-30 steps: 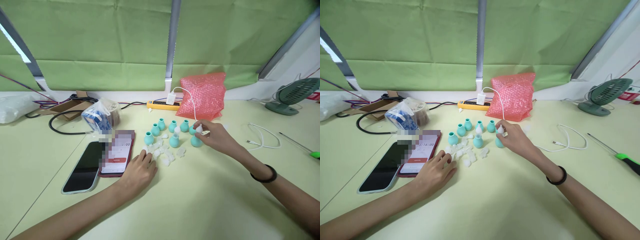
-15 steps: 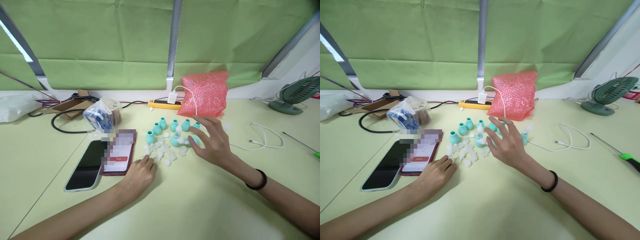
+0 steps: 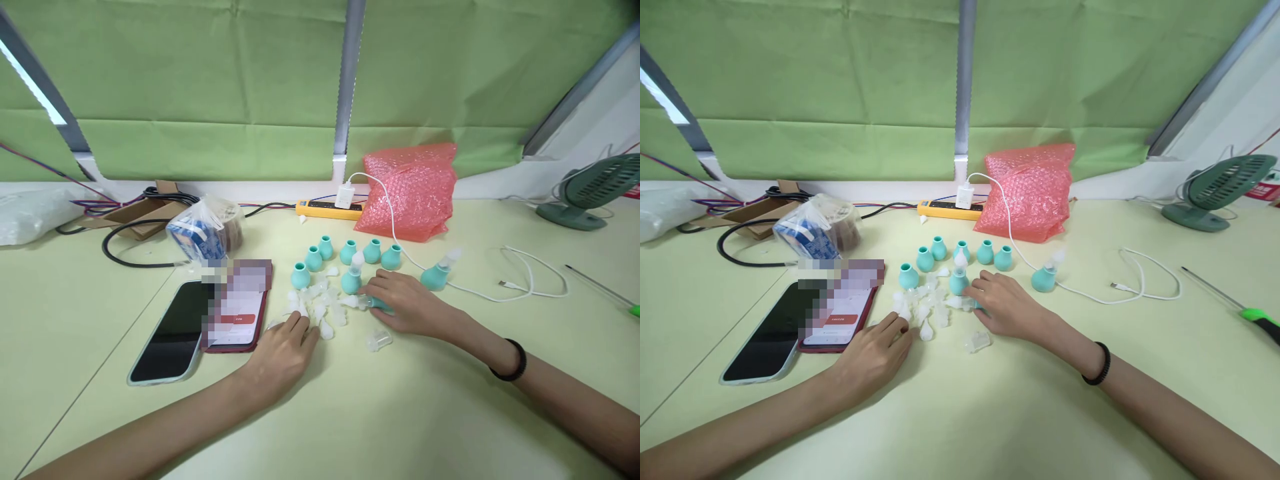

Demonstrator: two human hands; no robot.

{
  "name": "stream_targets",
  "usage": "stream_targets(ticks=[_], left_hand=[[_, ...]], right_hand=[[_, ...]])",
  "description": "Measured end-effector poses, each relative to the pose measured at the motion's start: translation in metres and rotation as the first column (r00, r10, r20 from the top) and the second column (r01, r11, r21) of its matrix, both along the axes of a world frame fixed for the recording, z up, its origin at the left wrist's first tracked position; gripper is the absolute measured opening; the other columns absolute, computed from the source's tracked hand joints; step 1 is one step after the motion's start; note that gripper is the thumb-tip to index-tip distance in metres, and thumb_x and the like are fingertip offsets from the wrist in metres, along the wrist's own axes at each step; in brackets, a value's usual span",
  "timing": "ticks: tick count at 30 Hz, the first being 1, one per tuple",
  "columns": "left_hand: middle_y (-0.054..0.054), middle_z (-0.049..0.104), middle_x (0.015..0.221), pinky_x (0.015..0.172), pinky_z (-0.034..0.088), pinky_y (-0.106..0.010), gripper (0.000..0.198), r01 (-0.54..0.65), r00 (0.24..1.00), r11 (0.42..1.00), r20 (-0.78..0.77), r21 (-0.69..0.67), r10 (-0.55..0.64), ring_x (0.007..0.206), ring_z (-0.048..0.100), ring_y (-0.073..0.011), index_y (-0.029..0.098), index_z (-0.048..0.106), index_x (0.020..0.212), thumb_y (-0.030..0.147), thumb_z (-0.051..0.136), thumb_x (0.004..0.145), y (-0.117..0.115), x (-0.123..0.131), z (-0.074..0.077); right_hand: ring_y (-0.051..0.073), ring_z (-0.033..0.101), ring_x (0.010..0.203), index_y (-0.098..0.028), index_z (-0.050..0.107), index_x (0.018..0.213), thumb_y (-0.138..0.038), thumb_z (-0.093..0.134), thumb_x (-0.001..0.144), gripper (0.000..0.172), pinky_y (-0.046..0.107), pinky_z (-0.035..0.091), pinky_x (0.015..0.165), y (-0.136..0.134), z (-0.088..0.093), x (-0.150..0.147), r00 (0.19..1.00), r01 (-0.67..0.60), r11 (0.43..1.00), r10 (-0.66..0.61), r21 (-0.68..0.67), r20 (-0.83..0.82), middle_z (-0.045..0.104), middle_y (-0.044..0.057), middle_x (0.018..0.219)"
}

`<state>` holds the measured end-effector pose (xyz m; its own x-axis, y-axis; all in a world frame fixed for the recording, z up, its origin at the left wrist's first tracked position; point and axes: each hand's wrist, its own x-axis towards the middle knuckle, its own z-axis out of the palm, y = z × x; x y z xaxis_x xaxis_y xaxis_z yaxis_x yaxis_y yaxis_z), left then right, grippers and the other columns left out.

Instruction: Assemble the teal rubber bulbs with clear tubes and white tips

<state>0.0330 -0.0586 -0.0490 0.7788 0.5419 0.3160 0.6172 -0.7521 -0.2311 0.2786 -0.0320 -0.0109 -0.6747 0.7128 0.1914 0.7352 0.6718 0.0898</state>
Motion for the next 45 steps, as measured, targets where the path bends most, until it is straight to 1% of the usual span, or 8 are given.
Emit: stream_targets(ticks=[7, 13, 22, 30, 34, 39, 42, 45], left_hand=[[-0.008, 0.053, 0.071, 0.043, 0.045, -0.025, 0.017, 0.049, 0.997, 0.997, 0.061, 0.055, -0.052, 0.068, 0.052, -0.0198, 0.01, 0.052, 0.088, 0.005, 0.038, 0.08, 0.0, -0.001, -0.004], [-0.008, 0.053, 0.076, 0.049, 0.046, -0.025, 0.02, 0.1, 0.987, 0.991, 0.12, 0.089, -0.11, 0.072, 0.053, -0.0191, 0.01, 0.048, 0.098, 0.006, 0.039, 0.081, 0.0, -0.003, -0.009], [-0.01, 0.05, 0.084, 0.051, 0.044, -0.026, 0.022, 0.119, 0.989, 0.993, 0.089, -0.001, -0.118, 0.076, 0.049, -0.0201, 0.009, 0.047, 0.097, 0.002, 0.04, 0.078, -0.002, -0.004, -0.01], [-0.01, 0.051, 0.083, 0.051, 0.043, -0.025, 0.02, 0.156, 0.979, 0.988, 0.133, -0.008, -0.153, 0.079, 0.049, -0.0209, 0.008, 0.048, 0.096, 0.001, 0.042, 0.078, -0.002, -0.004, -0.01], [-0.01, 0.053, 0.081, 0.051, 0.043, -0.025, 0.017, 0.224, 0.952, 0.975, 0.217, -0.007, -0.217, 0.076, 0.05, -0.0193, 0.008, 0.05, 0.093, 0.003, 0.042, 0.079, -0.003, -0.005, -0.011], [-0.008, 0.055, 0.079, 0.049, 0.044, -0.021, 0.015, 0.251, 0.891, 0.967, 0.403, -0.053, -0.209, 0.068, 0.052, -0.0135, 0.009, 0.053, 0.091, 0.005, 0.045, 0.079, -0.007, -0.002, -0.008], [-0.007, 0.056, 0.079, 0.056, 0.047, -0.021, 0.015, 0.313, 0.753, 0.932, 0.646, -0.182, -0.127, 0.069, 0.054, -0.012, 0.012, 0.056, 0.089, 0.006, 0.046, 0.078, -0.011, 0.004, 0.0], [-0.007, 0.059, 0.077, 0.061, 0.049, -0.023, 0.013, 0.372, 0.617, 0.879, 0.787, -0.296, 0.004, 0.072, 0.056, -0.0133, 0.013, 0.058, 0.083, 0.007, 0.049, 0.077, -0.014, 0.008, 0.007]], right_hand=[[0.018, 0.056, 0.067, -0.016, 0.047, 0.103, -0.019, 0.049, 0.069, 0.034, 0.027, 0.041, 0.057, 0.001, 0.019, 0.014, 0.98, 0.079, 0.995, -0.068, 0.054, -0.185, 0.06, 0.005, 0.078], [0.015, 0.054, 0.051, -0.015, 0.039, 0.107, -0.027, 0.055, 0.067, 0.044, 0.026, 0.044, 0.049, 0.011, 0.019, 0.022, 0.837, 0.316, 0.948, -0.26, 0.038, -0.482, 0.057, 0.002, 0.071], [0.013, 0.057, 0.052, -0.018, 0.042, 0.107, -0.028, 0.053, 0.072, 0.038, 0.027, 0.046, 0.051, 0.017, 0.013, 0.023, 0.841, 0.348, 0.937, -0.311, 0.003, -0.442, 0.059, 0.004, 0.087], [0.024, 0.056, 0.078, -0.015, 0.051, 0.099, -0.03, 0.051, 0.073, 0.03, 0.027, 0.039, 0.047, -0.011, 0.028, 0.005, 0.908, 0.39, 0.823, -0.27, 0.414, -0.319, 0.056, 0.011, 0.093], [0.018, 0.056, 0.069, -0.02, 0.053, 0.093, -0.025, 0.052, 0.072, 0.021, 0.026, 0.04, 0.053, -0.038, 0.029, -0.006, 0.999, -0.016, 0.999, 0.018, 0.051, -0.04, 0.058, 0.005, 0.08], [0.017, 0.055, 0.068, -0.019, 0.055, 0.081, -0.01, 0.047, 0.073, 0.014, 0.026, 0.039, 0.052, -0.046, 0.017, -0.015, 0.994, -0.059, 0.967, 0.08, -0.247, 0.077, 0.057, 0.003, 0.075], [0.017, 0.055, 0.072, -0.019, 0.055, 0.087, -0.012, 0.049, 0.074, 0.016, 0.029, 0.042, 0.061, -0.042, 0.012, -0.023, 0.983, -0.106, 0.944, 0.052, -0.314, -0.176, 0.059, 0.003, 0.078], [0.013, 0.055, 0.07, -0.018, 0.053, 0.096, -0.017, 0.052, 0.075, 0.021, 0.027, 0.046, 0.064, -0.042, 0.006, -0.034, 0.804, -0.246, 0.821, -0.124, -0.516, -0.581, 0.059, 0.003, 0.086]])
